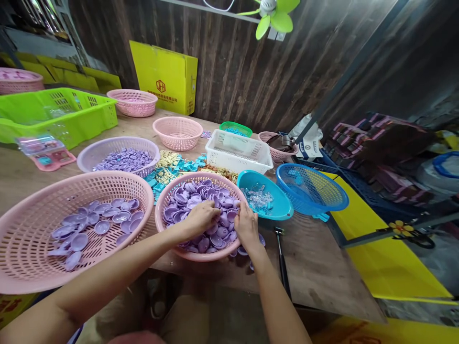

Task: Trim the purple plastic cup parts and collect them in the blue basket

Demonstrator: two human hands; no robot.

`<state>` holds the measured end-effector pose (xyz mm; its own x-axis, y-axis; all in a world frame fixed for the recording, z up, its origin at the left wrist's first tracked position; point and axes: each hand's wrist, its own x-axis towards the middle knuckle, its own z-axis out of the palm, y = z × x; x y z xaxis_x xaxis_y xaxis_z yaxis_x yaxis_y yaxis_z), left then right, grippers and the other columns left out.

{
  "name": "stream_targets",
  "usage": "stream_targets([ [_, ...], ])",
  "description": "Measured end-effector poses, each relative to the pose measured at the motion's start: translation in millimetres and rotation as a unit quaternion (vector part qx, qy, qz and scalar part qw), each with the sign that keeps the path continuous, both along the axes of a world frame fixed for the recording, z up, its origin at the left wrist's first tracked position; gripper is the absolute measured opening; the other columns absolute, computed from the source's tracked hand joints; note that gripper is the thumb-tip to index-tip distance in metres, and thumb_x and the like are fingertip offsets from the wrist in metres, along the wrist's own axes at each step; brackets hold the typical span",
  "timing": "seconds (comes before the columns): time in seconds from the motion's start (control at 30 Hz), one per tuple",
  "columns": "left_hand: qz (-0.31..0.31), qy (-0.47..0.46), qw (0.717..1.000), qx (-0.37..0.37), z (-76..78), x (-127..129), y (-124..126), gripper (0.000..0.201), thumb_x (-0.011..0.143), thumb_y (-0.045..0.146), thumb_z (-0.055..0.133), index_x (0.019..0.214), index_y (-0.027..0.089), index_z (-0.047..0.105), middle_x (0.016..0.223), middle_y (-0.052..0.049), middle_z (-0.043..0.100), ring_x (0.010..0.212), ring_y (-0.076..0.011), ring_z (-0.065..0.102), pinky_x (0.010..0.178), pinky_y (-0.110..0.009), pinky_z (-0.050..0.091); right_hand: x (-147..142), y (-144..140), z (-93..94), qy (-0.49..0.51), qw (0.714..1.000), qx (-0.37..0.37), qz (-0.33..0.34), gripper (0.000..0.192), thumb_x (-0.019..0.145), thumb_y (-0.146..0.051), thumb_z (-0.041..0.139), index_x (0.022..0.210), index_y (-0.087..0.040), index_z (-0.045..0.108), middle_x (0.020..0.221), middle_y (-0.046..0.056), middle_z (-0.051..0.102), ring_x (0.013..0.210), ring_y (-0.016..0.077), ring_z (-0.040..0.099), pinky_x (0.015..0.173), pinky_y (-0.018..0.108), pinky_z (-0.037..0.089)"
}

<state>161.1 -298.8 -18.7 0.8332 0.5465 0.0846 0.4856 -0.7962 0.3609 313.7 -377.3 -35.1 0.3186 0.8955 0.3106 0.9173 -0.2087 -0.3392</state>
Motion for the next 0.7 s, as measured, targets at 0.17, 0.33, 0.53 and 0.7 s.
stream_targets([
  [0.17, 0.063, -0.215, 0.938, -0.264, 9.3, -15, 16, 0.02, 0.072, 0.035, 0.056, 0.067, 0.015, 0.054, 0.075, -0.002, 0.053, 0.076, -0.0165, 0.053, 0.074, -0.03, 0.043, 11, -6, 5.6, 0.263, 0.96, 0.092, -0.017, 0.02, 0.063, -0.02, 0.041, 0.077, -0.018, 0.055, 0.077, 0.004, 0.057, 0.07, 0.0184, 0.054, 0.064, 0.031, 0.04],
  [0.33, 0.087, -0.361, 0.637, -0.676, 19.6, -27, 25, 0.007, 0.075, 0.021, 0.047, 0.074, 0.014, 0.047, 0.071, -0.002, 0.058, 0.068, -0.0137, 0.059, 0.076, -0.033, 0.048, 14, -4, 14.5, 0.602, 0.797, 0.053, -0.005, 0.025, 0.05, -0.018, 0.05, 0.074, -0.02, 0.048, 0.07, -0.001, 0.055, 0.064, 0.0159, 0.058, 0.057, 0.027, 0.043],
  [0.53, 0.17, -0.382, 0.478, -0.772, 22.7, -31, 29, 0.013, 0.072, 0.009, 0.035, 0.071, 0.012, 0.048, 0.066, -0.004, 0.057, 0.059, -0.0111, 0.057, 0.071, -0.031, 0.051, 5, 9, 15.5, 0.604, 0.796, 0.037, -0.02, 0.018, 0.055, -0.025, 0.049, 0.073, -0.021, 0.047, 0.064, -0.002, 0.053, 0.042, 0.0083, 0.039, 0.035, 0.02, 0.026],
  [0.7, 0.209, -0.411, 0.451, -0.764, 20.2, -29, 31, 0.022, 0.079, 0.021, 0.038, 0.058, 0.016, 0.039, 0.046, 0.002, 0.043, 0.045, -0.0081, 0.047, 0.047, -0.02, 0.047, -9, 13, 11.0, 0.377, 0.923, 0.075, 0.014, 0.014, 0.065, -0.029, 0.055, 0.073, -0.018, 0.054, 0.069, 0.0, 0.054, 0.056, 0.012, 0.046, 0.05, 0.024, 0.038],
])
